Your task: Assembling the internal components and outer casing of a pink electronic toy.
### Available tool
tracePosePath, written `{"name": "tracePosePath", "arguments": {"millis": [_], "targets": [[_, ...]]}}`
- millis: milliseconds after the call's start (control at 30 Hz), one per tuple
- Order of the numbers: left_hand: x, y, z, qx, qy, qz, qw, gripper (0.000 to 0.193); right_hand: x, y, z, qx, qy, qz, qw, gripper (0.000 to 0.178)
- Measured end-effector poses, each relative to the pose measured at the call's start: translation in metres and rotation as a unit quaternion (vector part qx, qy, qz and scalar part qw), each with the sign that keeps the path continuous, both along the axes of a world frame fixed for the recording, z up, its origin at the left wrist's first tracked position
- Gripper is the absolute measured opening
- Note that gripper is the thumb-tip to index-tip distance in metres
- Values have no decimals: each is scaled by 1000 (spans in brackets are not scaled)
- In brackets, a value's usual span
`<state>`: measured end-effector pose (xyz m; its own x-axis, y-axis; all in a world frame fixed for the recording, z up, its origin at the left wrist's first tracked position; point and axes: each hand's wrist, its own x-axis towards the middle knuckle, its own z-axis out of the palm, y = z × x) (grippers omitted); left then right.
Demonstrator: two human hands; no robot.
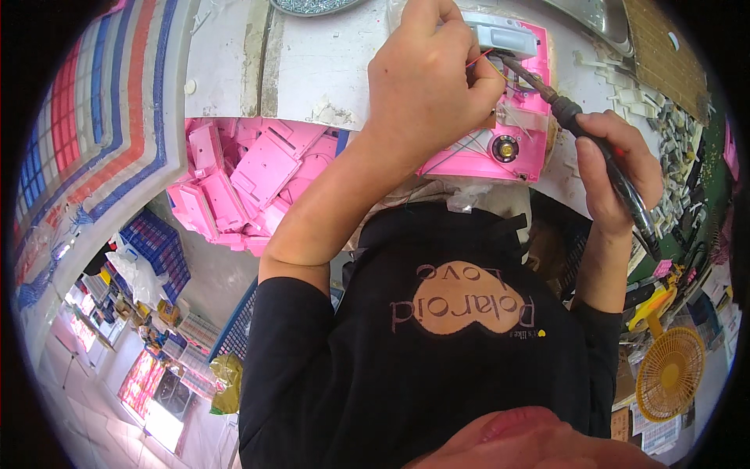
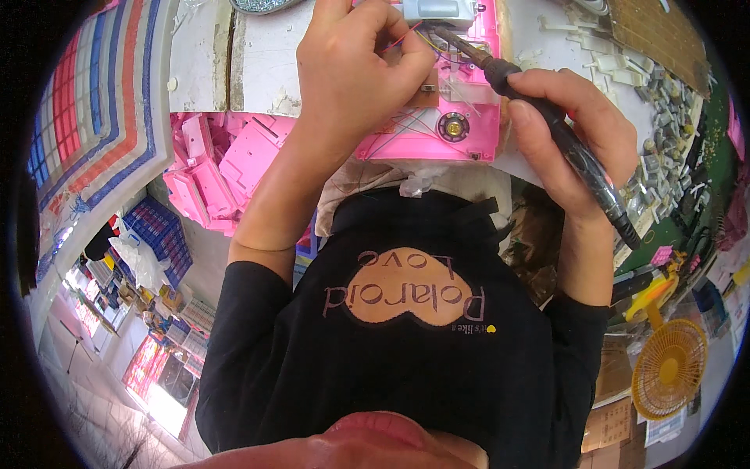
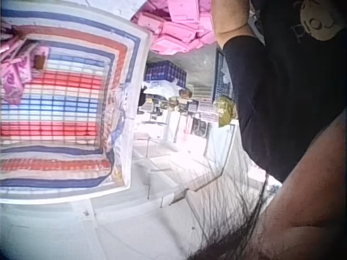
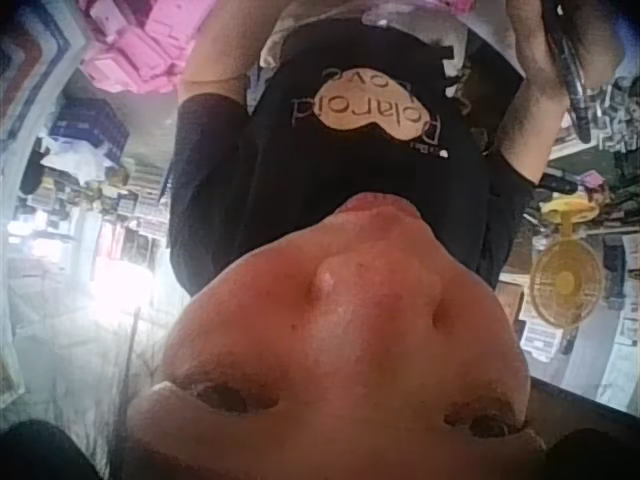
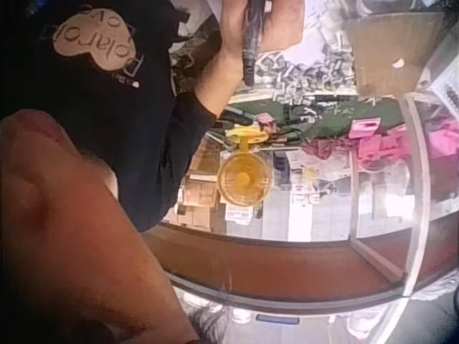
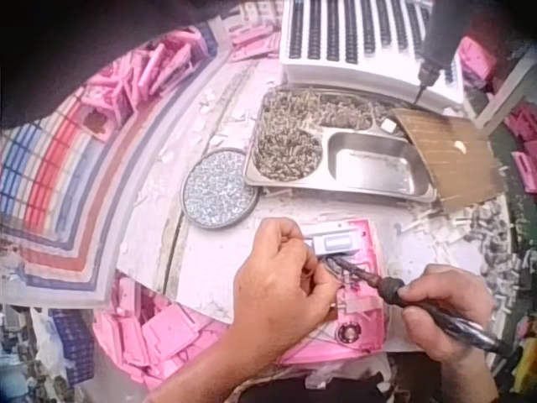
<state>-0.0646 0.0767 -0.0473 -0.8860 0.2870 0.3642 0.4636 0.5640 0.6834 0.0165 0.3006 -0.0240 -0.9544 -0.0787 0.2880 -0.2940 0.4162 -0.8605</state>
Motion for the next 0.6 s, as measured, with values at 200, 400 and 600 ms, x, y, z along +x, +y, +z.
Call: {"name": "tracePosePath", "arguments": {"millis": [200, 400, 600], "targets": [[1, 0, -1, 1, -6, 4, 1000, 15, 4, 2, 8, 48, 21, 10, 999, 23], [3, 1, 6, -11, -39, 16, 999, 14, 5, 3, 7, 11, 44, 3, 999, 23], [1, 0, 0, -10, -6, 10, 1000, 13, 7, 3, 5, -11, 51, -2, 999, 24]]}}
